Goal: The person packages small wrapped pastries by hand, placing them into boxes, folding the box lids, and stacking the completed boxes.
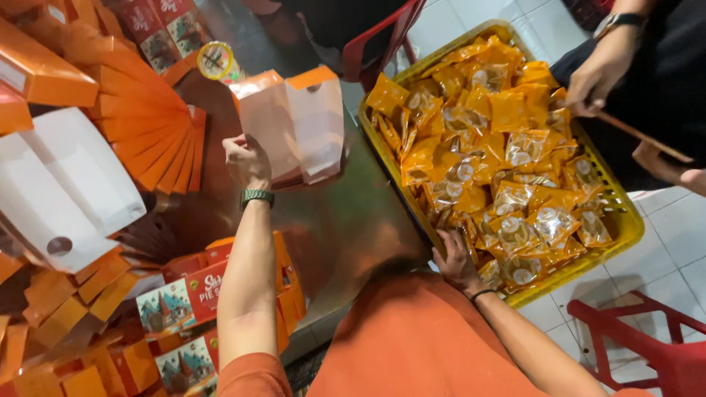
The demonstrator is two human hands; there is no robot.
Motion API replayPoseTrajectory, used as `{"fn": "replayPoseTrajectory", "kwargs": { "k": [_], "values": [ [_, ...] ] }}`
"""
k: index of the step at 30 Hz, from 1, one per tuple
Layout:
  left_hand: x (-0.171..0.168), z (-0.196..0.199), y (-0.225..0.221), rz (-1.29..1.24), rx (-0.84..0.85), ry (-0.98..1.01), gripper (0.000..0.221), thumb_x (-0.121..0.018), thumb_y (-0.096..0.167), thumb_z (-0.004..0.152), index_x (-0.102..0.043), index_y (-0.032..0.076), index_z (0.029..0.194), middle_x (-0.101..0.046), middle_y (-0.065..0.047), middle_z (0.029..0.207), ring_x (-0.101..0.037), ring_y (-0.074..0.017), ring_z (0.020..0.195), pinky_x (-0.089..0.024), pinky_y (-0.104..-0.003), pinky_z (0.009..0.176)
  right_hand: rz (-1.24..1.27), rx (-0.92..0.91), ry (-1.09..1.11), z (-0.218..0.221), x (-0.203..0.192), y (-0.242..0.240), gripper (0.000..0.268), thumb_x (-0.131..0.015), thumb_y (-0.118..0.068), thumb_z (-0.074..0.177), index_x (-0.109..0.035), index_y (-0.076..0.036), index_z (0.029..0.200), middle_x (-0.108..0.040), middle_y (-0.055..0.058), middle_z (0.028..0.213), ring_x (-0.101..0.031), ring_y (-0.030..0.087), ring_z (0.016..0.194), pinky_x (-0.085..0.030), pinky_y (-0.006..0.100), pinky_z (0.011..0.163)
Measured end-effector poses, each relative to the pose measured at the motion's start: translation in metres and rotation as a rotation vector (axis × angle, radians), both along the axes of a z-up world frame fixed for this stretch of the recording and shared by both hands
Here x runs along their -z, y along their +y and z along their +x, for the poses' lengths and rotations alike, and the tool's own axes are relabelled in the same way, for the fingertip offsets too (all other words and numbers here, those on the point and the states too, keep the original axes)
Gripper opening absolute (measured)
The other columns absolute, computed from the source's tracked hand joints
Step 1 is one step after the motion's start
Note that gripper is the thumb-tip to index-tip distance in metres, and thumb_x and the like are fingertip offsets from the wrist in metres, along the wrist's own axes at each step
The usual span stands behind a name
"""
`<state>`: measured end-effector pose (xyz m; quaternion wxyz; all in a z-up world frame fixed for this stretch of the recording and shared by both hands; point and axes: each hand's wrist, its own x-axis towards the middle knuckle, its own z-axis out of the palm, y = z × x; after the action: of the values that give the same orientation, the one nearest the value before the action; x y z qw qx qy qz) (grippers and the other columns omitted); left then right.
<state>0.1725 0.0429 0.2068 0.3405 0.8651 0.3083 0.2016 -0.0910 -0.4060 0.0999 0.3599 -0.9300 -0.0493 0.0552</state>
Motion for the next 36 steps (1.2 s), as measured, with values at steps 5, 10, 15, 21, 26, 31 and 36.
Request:
{"fn": "replayPoseTrajectory", "kwargs": {
  "k": [5, 10, 15, 21, 26, 31, 36],
  "values": [
    [-0.016, -0.028, -0.006, 0.041, -0.012, -0.14, 0.028, -0.051, 0.039, 0.097, -0.054, 0.012, 0.103, -0.072, -0.025, 0.084, -0.074, -0.0453, 0.085, -0.058, -0.054, 0.073, 0.014, -0.025, -0.029, -0.009, 0.014, -0.001, 0.047, -0.061, -0.025, 0.1, -0.052, -0.002, 0.14, -0.055, 0.023, 0.12, -0.063, 0.045, 0.114, -0.056, 0.053, 0.094],
    [-0.041, -0.076, -0.039, -0.074, -0.035, -0.135, 0.034, -0.051, 0.029, 0.102, -0.038, 0.017, 0.13, -0.074, -0.018, 0.116, -0.076, -0.0355, 0.108, -0.061, -0.05, 0.088, 0.008, 0.005, -0.085, 0.004, 0.006, 0.002, 0.047, -0.066, -0.017, 0.097, -0.053, -0.002, 0.14, -0.056, 0.025, 0.12, -0.062, 0.047, 0.113, -0.054, 0.054, 0.094],
    [0.011, -0.131, -0.055, -0.299, -0.042, -0.125, 0.042, -0.055, 0.015, 0.102, -0.039, 0.002, 0.139, -0.055, -0.035, 0.136, -0.053, -0.0514, 0.13, -0.042, -0.058, 0.113, -0.005, -0.003, -0.102, -0.002, 0.009, 0.0, 0.045, -0.065, -0.018, 0.098, -0.054, -0.003, 0.139, -0.056, 0.02, 0.118, -0.064, 0.041, 0.11, -0.055, 0.049, 0.093],
    [0.038, -0.207, -0.12, -0.849, -0.185, 0.038, 0.047, -0.061, 0.012, 0.099, -0.053, -0.015, 0.137, -0.057, -0.039, 0.132, -0.055, -0.043, 0.125, -0.047, -0.052, 0.104, 0.011, 0.001, -0.168, -0.003, 0.014, -0.002, 0.046, -0.071, -0.024, 0.096, -0.059, -0.006, 0.137, -0.058, 0.015, 0.118, -0.065, 0.038, 0.11, -0.054, 0.048, 0.094],
    [0.049, -0.26, -0.153, -1.129, -0.237, 0.09, 0.049, -0.068, 0.005, 0.093, -0.056, -0.013, 0.137, -0.062, -0.034, 0.129, -0.06, -0.0309, 0.116, -0.052, -0.053, 0.095, 0.165, 0.075, -0.154, 0.026, -0.03, -0.001, 0.028, -0.058, -0.03, 0.108, -0.069, -0.011, 0.126, -0.065, 0.009, 0.107, -0.068, 0.031, 0.105, -0.053, 0.043, 0.093],
    [0.093, -0.283, -0.156, -1.611, -0.547, 0.244, 0.049, -0.069, -0.003, 0.094, -0.048, -0.025, 0.133, -0.041, -0.05, 0.134, -0.052, -0.0592, 0.122, -0.052, -0.069, 0.098, 0.039, 0.198, -0.601, 0.116, -0.065, -0.005, 0.01, -0.063, -0.004, 0.106, -0.066, 0.005, 0.107, -0.063, 0.023, 0.09, -0.063, 0.042, 0.086, -0.051, 0.048, 0.08],
    [0.165, -0.29, -0.166, -1.862, -0.137, 0.287, 0.042, -0.063, 0.006, 0.095, -0.051, 0.002, 0.135, -0.056, -0.017, 0.138, -0.052, -0.027, 0.129, -0.045, -0.041, 0.115, -0.282, 0.205, -0.149, 0.177, -0.047, -0.008, 0.056, -0.079, -0.037, 0.096, -0.055, -0.005, 0.136, -0.049, 0.027, 0.14, -0.043, 0.046, 0.129, -0.036, 0.064, 0.108]
  ]
}}
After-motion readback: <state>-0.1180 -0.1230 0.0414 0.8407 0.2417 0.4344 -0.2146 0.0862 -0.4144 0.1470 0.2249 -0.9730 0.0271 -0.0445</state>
